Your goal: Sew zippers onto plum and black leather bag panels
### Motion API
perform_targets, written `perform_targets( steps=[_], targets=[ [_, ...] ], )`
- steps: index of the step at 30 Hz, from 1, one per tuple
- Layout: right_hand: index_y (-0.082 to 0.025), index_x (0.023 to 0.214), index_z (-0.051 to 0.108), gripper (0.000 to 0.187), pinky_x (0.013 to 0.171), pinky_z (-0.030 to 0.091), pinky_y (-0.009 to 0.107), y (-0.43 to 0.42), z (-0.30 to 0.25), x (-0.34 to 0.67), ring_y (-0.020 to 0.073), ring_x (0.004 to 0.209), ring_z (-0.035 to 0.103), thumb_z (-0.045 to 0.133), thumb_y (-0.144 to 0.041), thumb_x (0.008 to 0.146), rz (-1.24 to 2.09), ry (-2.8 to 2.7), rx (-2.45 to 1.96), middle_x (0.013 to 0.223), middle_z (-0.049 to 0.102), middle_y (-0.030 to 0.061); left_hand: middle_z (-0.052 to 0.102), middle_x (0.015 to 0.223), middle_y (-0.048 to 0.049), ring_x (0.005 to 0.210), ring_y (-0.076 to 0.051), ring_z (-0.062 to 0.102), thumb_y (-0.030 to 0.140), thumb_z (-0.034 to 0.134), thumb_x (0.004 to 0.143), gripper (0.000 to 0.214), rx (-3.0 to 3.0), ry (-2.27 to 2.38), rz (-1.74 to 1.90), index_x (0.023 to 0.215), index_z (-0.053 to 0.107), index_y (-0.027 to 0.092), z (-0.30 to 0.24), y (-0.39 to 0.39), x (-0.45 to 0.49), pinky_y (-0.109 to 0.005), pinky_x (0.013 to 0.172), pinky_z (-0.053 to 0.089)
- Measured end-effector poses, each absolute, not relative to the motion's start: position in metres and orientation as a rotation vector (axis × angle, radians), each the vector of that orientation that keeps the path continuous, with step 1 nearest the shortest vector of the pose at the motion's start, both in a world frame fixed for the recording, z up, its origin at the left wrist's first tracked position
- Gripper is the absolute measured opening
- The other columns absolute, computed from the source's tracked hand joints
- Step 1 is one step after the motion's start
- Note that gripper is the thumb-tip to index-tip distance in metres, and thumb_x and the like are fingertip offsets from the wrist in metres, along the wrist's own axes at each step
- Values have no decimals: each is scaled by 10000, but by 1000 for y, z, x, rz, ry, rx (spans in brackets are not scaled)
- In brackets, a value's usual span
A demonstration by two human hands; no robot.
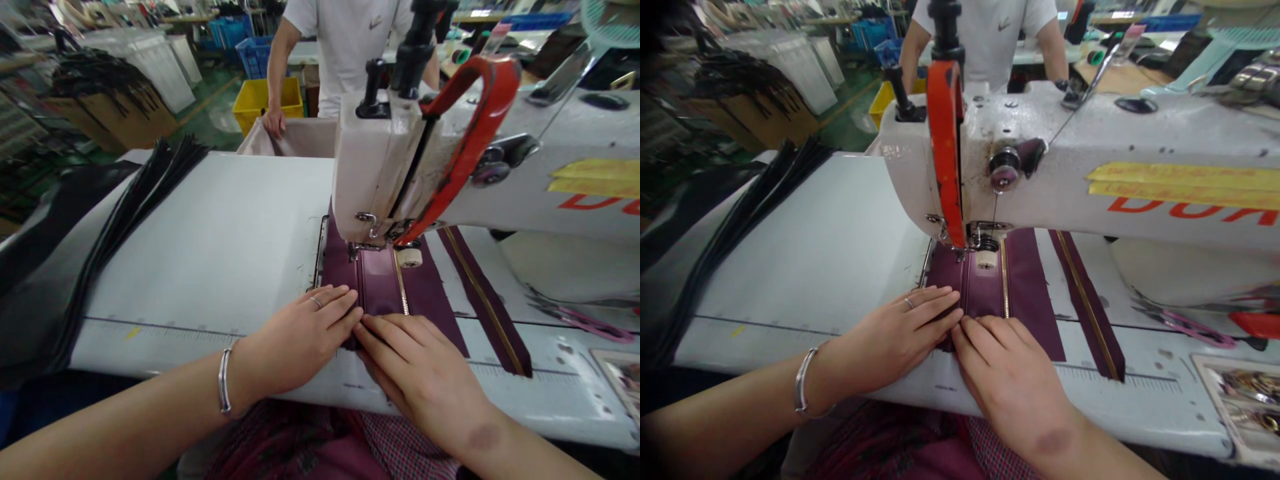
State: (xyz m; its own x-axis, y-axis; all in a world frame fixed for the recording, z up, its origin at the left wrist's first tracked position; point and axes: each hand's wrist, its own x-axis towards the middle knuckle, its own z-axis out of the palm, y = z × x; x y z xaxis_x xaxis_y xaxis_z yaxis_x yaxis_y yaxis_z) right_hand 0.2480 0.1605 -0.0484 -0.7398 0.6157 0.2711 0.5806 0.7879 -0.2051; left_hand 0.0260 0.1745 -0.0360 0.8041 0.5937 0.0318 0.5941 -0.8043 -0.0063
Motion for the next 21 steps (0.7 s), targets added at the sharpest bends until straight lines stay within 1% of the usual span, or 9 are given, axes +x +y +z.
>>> perform_targets(
  steps=[4,6,9,14,19,21],
  targets=[
    [-143,1262,527,347,890,436,430,171,-48,248,245,1048,499,530,-199,920,148,-2677,-935,1192,583,65,483,1377,-106,1330,-245,367,274,381,969,406,-2941,-943,-113,1311,476,75,-37,177,25,-418,1151,309],
    [-150,1262,525,351,887,439,430,176,-47,247,247,1048,498,542,-203,915,137,-2694,-930,1194,580,65,515,1346,-97,1298,-231,409,304,377,975,396,-2927,-952,-182,1274,516,85,-37,182,25,-401,1131,347],
    [-158,1249,532,339,877,445,430,184,-45,246,247,1027,505,547,-212,915,127,-2713,-933,1171,588,64,558,1295,-89,1246,-224,461,298,401,970,364,-2895,-920,-288,1226,557,91,-38,193,24,-388,1086,409],
    [-159,1199,563,283,880,452,426,200,-42,243,241,991,527,523,-238,931,96,-2705,-953,1119,610,65,578,1266,-91,1254,-230,458,265,406,967,350,-2867,-870,-296,1229,545,79,-43,211,23,-407,1067,432],
    [-159,1233,551,306,910,450,429,211,-45,242,246,1037,525,491,-253,948,86,-2697,-984,1153,604,67,589,1239,-111,1219,-222,497,298,416,962,363,-2880,-911,-357,1204,561,68,-44,221,22,-388,1064,439],
    [-166,1239,551,307,923,448,431,213,-48,243,247,1070,519,477,-259,956,93,-2668,-992,1191,595,63,616,1192,-107,1183,-214,524,261,446,951,335,-2873,-864,-387,1185,573,59,-46,220,20,-371,1052,449]
  ],
)
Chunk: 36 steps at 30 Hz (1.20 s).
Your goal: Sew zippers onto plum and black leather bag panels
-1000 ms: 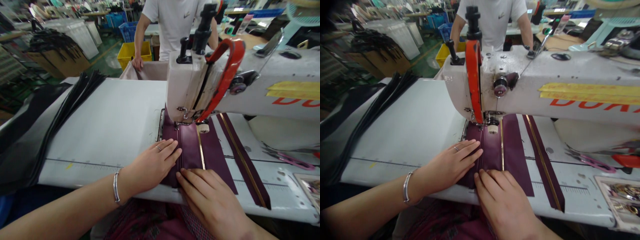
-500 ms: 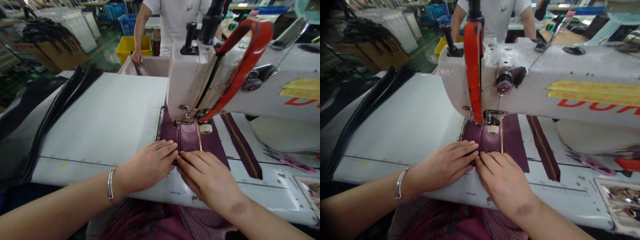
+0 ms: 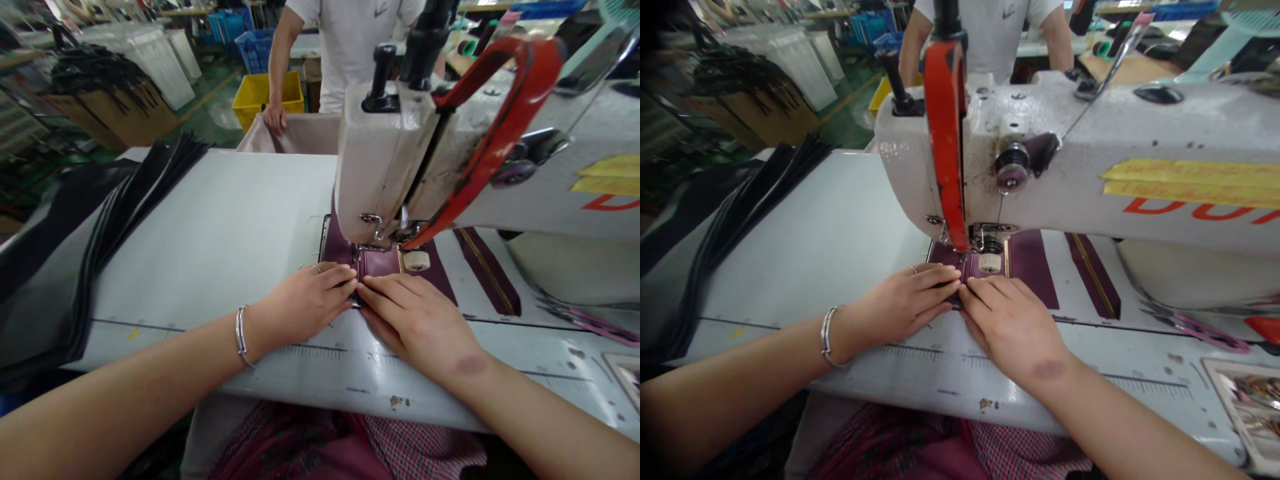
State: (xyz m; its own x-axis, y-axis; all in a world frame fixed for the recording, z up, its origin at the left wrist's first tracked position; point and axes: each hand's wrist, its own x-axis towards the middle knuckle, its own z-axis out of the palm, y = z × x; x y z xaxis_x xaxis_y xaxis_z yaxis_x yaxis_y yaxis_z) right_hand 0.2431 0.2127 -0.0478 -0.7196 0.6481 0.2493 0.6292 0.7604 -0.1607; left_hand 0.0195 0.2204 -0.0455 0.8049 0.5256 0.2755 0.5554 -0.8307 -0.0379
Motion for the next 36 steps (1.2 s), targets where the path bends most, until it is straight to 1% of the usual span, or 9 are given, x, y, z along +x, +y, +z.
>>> perform_targets(
  steps=[4,8,13,20,24,28,32,36],
  targets=[
    [-173,1214,574,289,954,440,428,212,-52,247,237,1125,507,484,-268,955,114,-2601,-1006,1260,572,50,638,1163,-99,1147,-207,544,163,502,908,289,-2847,-753,-453,1155,589,41,-47,214,15,-348,1039,459],
    [-171,1207,582,285,966,442,413,210,-52,247,220,1121,520,481,-260,956,107,-2595,-1004,1259,577,49,654,1139,-88,1128,-195,559,178,510,906,262,-2840,-744,-500,1114,616,58,-44,213,15,-333,1029,469],
    [-162,1205,588,299,982,438,425,212,-49,245,230,1142,514,462,-280,961,110,-2627,-1034,1269,569,61,653,1126,-98,1122,-209,562,194,521,897,268,-2851,-762,-491,1098,622,47,-42,217,19,-336,1009,486],
    [-157,1243,559,332,953,459,437,225,-45,243,249,1117,532,455,-289,957,106,-2688,-1078,1285,559,66,650,1130,-88,1145,-172,543,196,426,941,267,-2828,-832,-467,1095,613,83,-43,229,21,-311,1016,482],
    [-142,1260,538,354,964,452,435,234,-45,243,262,1148,515,479,-287,943,76,-2688,-1093,1306,539,96,655,1079,-95,1132,-191,551,188,423,942,254,-2832,-820,-460,1052,622,75,-42,238,23,-318,985,502],
    [-143,1255,534,359,956,456,445,242,-49,241,274,1126,529,489,-302,937,55,-2656,-1117,1233,583,114,637,1078,-97,1110,-180,563,192,433,937,251,-2906,-967,-503,1078,607,80,-45,248,23,-320,990,496],
    [-164,1211,555,319,887,486,441,248,-51,238,274,1034,569,505,-305,930,29,-2620,-1153,1125,630,98,633,1107,-88,1089,-167,577,219,431,940,248,-2920,-1098,-577,1080,608,115,-51,253,22,-331,975,504],
    [-180,1180,570,289,843,490,431,249,-50,235,270,954,582,516,-302,923,1,-2600,-1184,1067,643,74,640,1105,-78,1065,-167,587,226,445,935,250,-2910,-1150,-616,1087,611,118,-55,255,22,-327,963,507]
  ],
)
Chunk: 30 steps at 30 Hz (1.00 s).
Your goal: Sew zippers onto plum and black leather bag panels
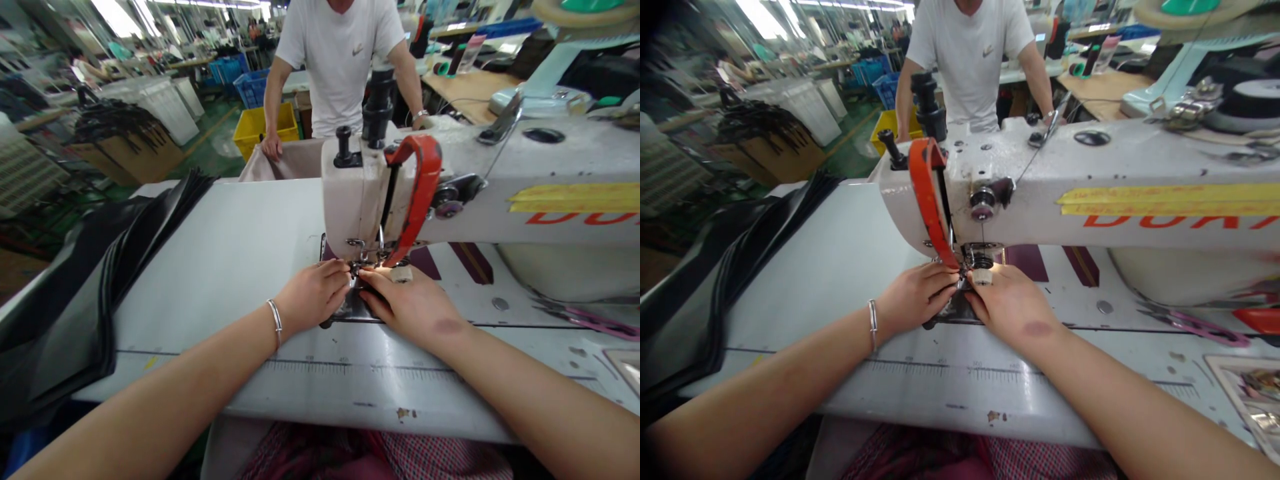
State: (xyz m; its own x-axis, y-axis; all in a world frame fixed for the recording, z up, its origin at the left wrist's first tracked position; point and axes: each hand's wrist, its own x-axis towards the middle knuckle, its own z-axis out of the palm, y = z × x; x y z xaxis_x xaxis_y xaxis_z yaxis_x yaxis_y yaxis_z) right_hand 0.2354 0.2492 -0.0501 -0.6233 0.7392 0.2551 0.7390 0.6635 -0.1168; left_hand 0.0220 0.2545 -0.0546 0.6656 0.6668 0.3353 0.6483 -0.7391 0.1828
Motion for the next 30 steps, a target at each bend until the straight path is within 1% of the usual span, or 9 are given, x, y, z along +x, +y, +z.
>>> perform_targets(
  steps=[3,9,12,17,19,21,23,26,30],
  targets=[
    [-182,1181,566,288,853,479,431,249,-50,235,272,959,574,515,-299,923,37,-2602,-1182,1059,641,69,641,1102,-75,1084,-172,576,225,458,929,243,2808,1131,626,1082,616,122,-55,255,23,-336,974,498],
    [-157,1163,576,278,894,447,450,249,-52,234,287,996,553,506,-279,924,151,-2534,-1164,1082,627,104,639,1111,-73,1058,-177,589,212,474,916,233,2754,1150,645,1078,623,134,-54,255,23,-339,961,505],
    [-159,1152,578,269,874,455,424,248,-51,232,269,976,557,508,-274,919,123,-2521,-1160,1048,633,100,653,1088,-65,1040,-178,599,206,481,909,214,2740,1159,671,1053,630,149,-55,253,23,-344,944,519],
    [-171,1135,580,260,877,450,380,247,-48,231,232,975,559,543,-268,896,80,-2502,-1139,1013,635,84,654,1133,-62,1082,-180,597,203,487,896,262,2754,1167,680,1115,630,184,-56,256,17,-350,969,510],
    [-165,1148,574,280,877,451,372,247,-49,232,226,971,560,559,-264,887,71,-2484,-1133,1015,633,87,676,1095,-39,1031,-164,628,208,478,894,257,2751,1187,668,1082,654,206,-53,262,12,-314,926,533],
    [-163,1169,566,306,883,453,368,246,-49,234,224,988,556,571,-267,881,66,-2461,-1126,1029,628,91,700,1025,-14,937,-145,661,199,451,900,258,2749,1226,642,1025,676,220,-50,272,8,-268,848,558],
    [-169,1167,569,309,900,451,372,245,-49,235,225,1013,549,581,-275,878,60,-2432,-1120,1034,627,90,709,984,-21,893,-153,671,175,414,903,281,2762,1273,624,1000,676,205,-49,283,7,-269,805,564],
    [-182,1145,582,273,929,446,395,246,-50,238,231,1058,538,576,-250,881,49,-2383,-1116,1049,625,91,705,990,-60,954,-200,653,160,404,890,281,2820,1294,593,987,667,170,-55,297,15,-338,869,539],
    [-164,1120,597,231,926,461,418,250,-55,243,249,1101,530,529,-214,905,48,-2335,-1095,1074,621,115,672,1100,-87,1093,-227,590,150,438,866,275,2899,1285,492,1046,647,160,-64,316,24,-385,984,459]
  ],
)
